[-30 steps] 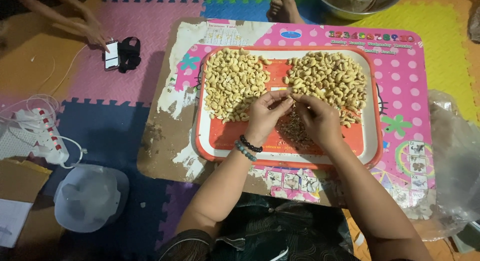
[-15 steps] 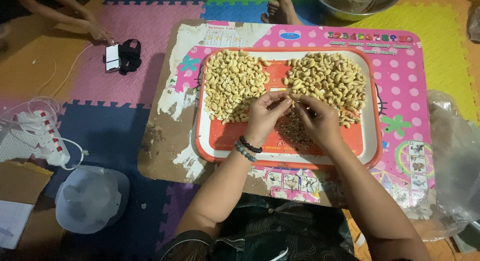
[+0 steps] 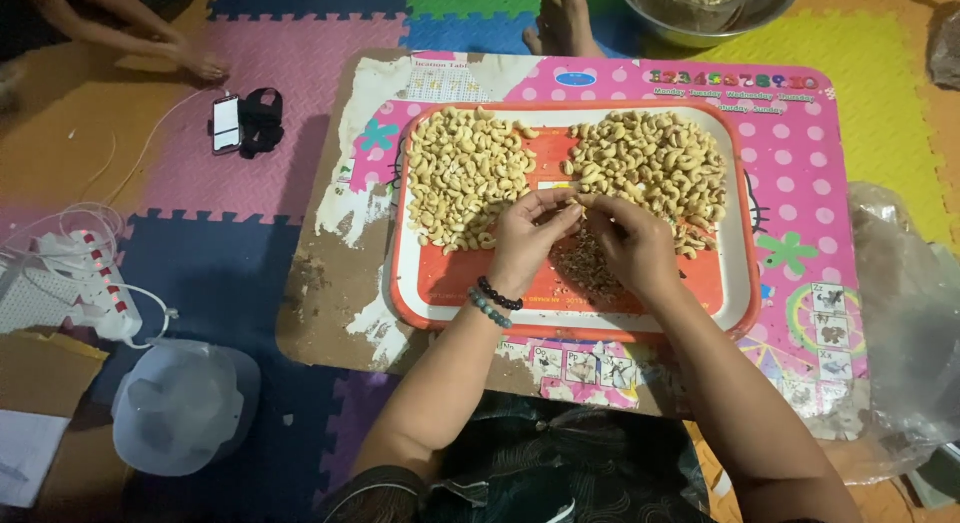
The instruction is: Peeling the skin off cashew nuts by hand and sorting them into piles on a tray.
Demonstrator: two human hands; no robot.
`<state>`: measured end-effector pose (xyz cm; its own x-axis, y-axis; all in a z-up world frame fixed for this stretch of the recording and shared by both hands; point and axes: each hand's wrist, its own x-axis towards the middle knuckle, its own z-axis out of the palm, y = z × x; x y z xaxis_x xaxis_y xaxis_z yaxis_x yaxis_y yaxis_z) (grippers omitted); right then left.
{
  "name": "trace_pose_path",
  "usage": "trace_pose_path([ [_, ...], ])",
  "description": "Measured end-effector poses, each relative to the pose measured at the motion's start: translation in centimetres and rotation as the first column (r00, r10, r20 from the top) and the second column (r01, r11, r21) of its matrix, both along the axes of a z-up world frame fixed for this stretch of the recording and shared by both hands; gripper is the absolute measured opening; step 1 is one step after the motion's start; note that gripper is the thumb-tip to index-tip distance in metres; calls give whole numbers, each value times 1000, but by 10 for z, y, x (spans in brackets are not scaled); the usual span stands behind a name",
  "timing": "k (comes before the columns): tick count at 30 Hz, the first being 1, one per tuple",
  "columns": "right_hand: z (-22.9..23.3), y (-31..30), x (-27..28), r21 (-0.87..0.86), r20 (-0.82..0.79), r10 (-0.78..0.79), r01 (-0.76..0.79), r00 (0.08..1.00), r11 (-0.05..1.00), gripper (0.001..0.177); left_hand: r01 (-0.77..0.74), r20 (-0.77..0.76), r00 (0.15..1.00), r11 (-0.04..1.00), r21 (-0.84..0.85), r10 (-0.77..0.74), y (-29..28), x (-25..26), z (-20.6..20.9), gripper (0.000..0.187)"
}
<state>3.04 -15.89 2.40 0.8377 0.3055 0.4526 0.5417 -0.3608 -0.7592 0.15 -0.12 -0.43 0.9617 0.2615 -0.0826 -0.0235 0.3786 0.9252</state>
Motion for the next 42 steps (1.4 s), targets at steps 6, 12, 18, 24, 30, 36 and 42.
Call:
trace_pose_path([
  [6, 0, -1, 0, -23, -1, -15, 15, 1000, 1000, 20, 23, 7, 1000, 1000, 3, -23, 2, 1, -3, 40],
  [12, -18, -1, 10, 84, -91, -12, 20, 996, 996, 19, -14, 39, 999, 995, -98, 18, 1, 1, -2, 37],
  [18, 4, 0, -2, 203, -217, 45, 0, 975, 979, 23, -23, 70, 997, 990, -142, 33, 1, 0, 1, 33],
  [24, 4, 1, -4, 289, -261, 58, 21, 964, 957, 32, -53, 47, 997, 992, -117, 59, 1, 0, 9, 34],
  [30, 24, 5, -11, 305, -246, 121, -41, 962, 951, 29, -12, -17, 1000, 997, 72, 14, 4, 0, 7, 34],
  [36, 17, 6, -9, 270, -227, 111, -47, 967, 962, 26, -22, -18, 1000, 995, 95, 24, -1, -7, 25, 35],
  [42, 13, 4, -5, 244, -213, 78, -24, 974, 969, 21, -62, 77, 996, 979, 195, 48, 2, -6, 28, 39],
])
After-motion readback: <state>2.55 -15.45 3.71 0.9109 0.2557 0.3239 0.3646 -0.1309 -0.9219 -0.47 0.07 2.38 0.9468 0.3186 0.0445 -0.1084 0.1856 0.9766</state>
